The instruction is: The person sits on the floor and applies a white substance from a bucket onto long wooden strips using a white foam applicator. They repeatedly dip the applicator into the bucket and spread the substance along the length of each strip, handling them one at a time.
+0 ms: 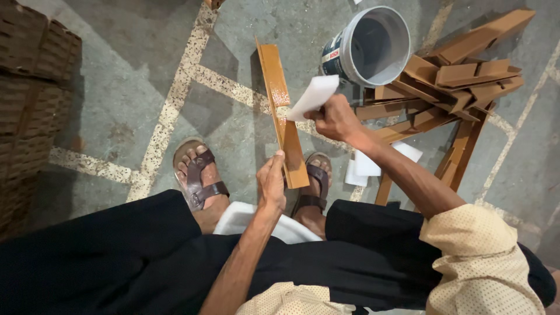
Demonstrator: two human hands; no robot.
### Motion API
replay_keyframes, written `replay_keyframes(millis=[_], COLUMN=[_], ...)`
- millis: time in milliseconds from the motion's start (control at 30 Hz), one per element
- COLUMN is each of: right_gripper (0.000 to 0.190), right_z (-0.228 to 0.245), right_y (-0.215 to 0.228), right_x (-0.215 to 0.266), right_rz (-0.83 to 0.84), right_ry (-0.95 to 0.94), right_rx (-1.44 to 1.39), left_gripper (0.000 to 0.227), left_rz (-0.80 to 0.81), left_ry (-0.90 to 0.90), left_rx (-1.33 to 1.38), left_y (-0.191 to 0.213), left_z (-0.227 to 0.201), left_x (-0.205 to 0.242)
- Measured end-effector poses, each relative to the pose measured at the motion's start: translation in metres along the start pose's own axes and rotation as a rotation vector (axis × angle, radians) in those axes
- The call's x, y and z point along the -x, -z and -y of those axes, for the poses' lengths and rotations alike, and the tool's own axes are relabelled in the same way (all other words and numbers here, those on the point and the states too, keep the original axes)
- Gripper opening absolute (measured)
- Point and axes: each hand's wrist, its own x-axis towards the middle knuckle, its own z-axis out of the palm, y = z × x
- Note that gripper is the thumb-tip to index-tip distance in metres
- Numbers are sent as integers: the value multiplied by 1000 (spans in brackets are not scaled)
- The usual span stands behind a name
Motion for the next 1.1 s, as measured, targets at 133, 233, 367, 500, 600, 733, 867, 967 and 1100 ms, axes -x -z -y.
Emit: replay_keyframes(millis=[133,233,367,500,600,733,867,967,1100], right_gripper=[29,28,24,26,24,20,26,29,26], right_z=[-2,6,18,21,22,28,38,44,54], right_y=[11,22,24,11,0,1,6,7,4], right_x=[6,7,10,-1,-5,6,32,55,85], right_rz=[116,97,2,49,86,239,289,323,355], right_ry=[-42,-322,-182,34,57,-120,-83,-26,-55], right_rx=[86,188,24,-22,27,74,-37,-10,14], left_gripper=[38,40,37,36,34,34,37,40,42], left_rz=[-69,-52,32,22,8,41,67,65,56], left_ry=[-78,-69,85,93,39,32,1,-1,-20], left_rx=[-59,-81,35,-28,-61,-17,-4,30,28], left_y=[2,-1,-7,-15,-13,-6,-3,-6,-8], left_z=[5,-1,-11,-18,-16,-9,-9,-15,-25], left_x=[-6,-4,7,6,1,0,-1,-2,1])
